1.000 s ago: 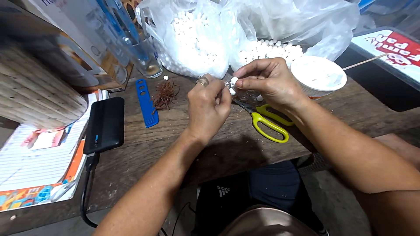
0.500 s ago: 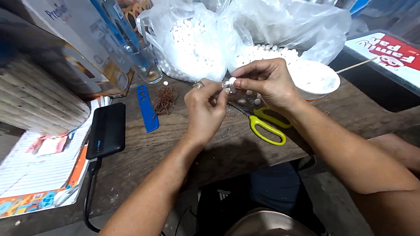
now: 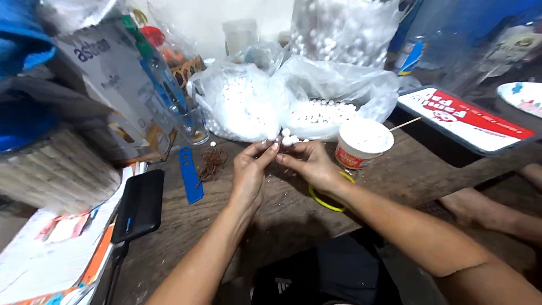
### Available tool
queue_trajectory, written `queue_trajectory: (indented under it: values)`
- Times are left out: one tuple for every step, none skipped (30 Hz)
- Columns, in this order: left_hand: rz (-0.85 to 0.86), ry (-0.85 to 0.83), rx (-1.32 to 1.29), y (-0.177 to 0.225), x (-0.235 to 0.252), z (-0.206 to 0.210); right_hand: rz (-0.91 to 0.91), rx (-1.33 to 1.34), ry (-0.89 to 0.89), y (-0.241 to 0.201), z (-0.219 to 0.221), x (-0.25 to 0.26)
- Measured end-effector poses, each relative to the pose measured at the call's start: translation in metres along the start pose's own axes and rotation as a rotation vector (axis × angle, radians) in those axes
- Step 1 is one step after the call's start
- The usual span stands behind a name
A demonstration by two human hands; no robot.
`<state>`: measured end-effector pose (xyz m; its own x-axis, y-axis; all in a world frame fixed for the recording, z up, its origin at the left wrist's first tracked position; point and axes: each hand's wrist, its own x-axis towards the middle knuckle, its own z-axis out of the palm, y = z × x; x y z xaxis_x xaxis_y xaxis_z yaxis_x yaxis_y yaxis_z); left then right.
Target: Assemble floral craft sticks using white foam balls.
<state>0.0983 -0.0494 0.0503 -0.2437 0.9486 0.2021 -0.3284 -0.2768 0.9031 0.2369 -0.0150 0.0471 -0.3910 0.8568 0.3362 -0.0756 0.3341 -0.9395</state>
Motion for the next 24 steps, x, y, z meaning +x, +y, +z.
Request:
queue_trajectory:
  values:
    - [-0.001,-0.003,-0.02,0.0,0.0,0.002,-0.023,-0.006,0.035,0.001,0.001,0.0]
    - [-0.004,-0.004,-0.037,0.0,-0.001,0.004,-0.055,-0.014,0.065,0.003,0.0,0.0]
    - [-0.008,-0.004,-0.051,0.0,-0.001,0.006,-0.097,-0.024,0.079,0.006,-0.001,0.001]
    - [-0.015,-0.007,-0.069,-0.001,-0.002,0.007,-0.147,-0.044,0.086,0.009,-0.002,0.001]
    - [-0.025,-0.01,-0.086,0.0,-0.003,0.009,-0.206,-0.081,0.09,0.012,-0.002,0.001]
    - [-0.03,-0.013,-0.107,0.0,-0.003,0.01,-0.282,-0.145,0.096,0.015,-0.003,0.001]
    - [-0.03,-0.024,-0.126,0.0,-0.004,0.01,-0.378,-0.235,0.108,0.016,-0.004,0.002]
    - [-0.018,-0.041,-0.134,-0.001,-0.004,0.01,-0.49,-0.34,0.119,0.018,-0.005,0.002]
    - [0.004,-0.059,-0.132,-0.003,-0.004,0.009,-0.603,-0.441,0.127,0.02,-0.008,0.002]
    - [0.03,-0.077,-0.116,-0.004,-0.004,0.008,-0.708,-0.527,0.142,0.018,-0.012,0.002]
    - [0.049,-0.099,-0.092,-0.004,-0.004,0.006,-0.795,-0.601,0.159,0.014,-0.018,0.001]
    - [0.063,-0.122,-0.055,-0.005,-0.003,0.003,-0.862,-0.66,0.188,0.006,-0.026,0.001]
    - [0.07,-0.143,-0.02,-0.005,-0.002,0.001,-0.908,-0.704,0.224,-0.005,-0.036,0.002]
    - [0.071,-0.155,0.007,-0.005,-0.002,0.0,-0.941,-0.739,0.266,-0.019,-0.047,0.004]
    - [0.067,-0.161,0.027,-0.005,-0.002,-0.001,-0.962,-0.78,0.315,-0.036,-0.061,0.008]
    - [0.059,-0.165,0.04,-0.006,-0.002,-0.001,-0.978,-0.825,0.362,-0.053,-0.074,0.016]
    - [0.047,-0.168,0.057,-0.006,-0.002,-0.001,-1.004,-0.86,0.415,-0.07,-0.088,0.03]
    - [0.034,-0.171,0.069,-0.007,-0.002,-0.001,-1.007,-0.91,0.475,-0.087,-0.102,0.048]
    - [0.025,-0.176,0.081,-0.007,-0.002,-0.001,-0.962,-0.977,0.527,-0.104,-0.116,0.068]
    - [0.02,-0.181,0.093,-0.008,-0.002,-0.002,-0.863,-1.056,0.564,-0.121,-0.13,0.089]
    - [0.017,-0.183,0.104,-0.009,-0.002,-0.002,-0.696,-1.143,0.571,-0.138,-0.143,0.109]
    - [0.013,-0.182,0.115,-0.009,-0.001,-0.003,-0.47,-1.214,0.54,-0.154,-0.155,0.126]
    - [0.007,-0.174,0.125,-0.01,-0.001,-0.004,-0.261,-1.246,0.484,-0.168,-0.164,0.14]
    - [-0.002,-0.158,0.135,-0.01,0.0,-0.004,-0.106,-1.248,0.434,-0.177,-0.173,0.15]
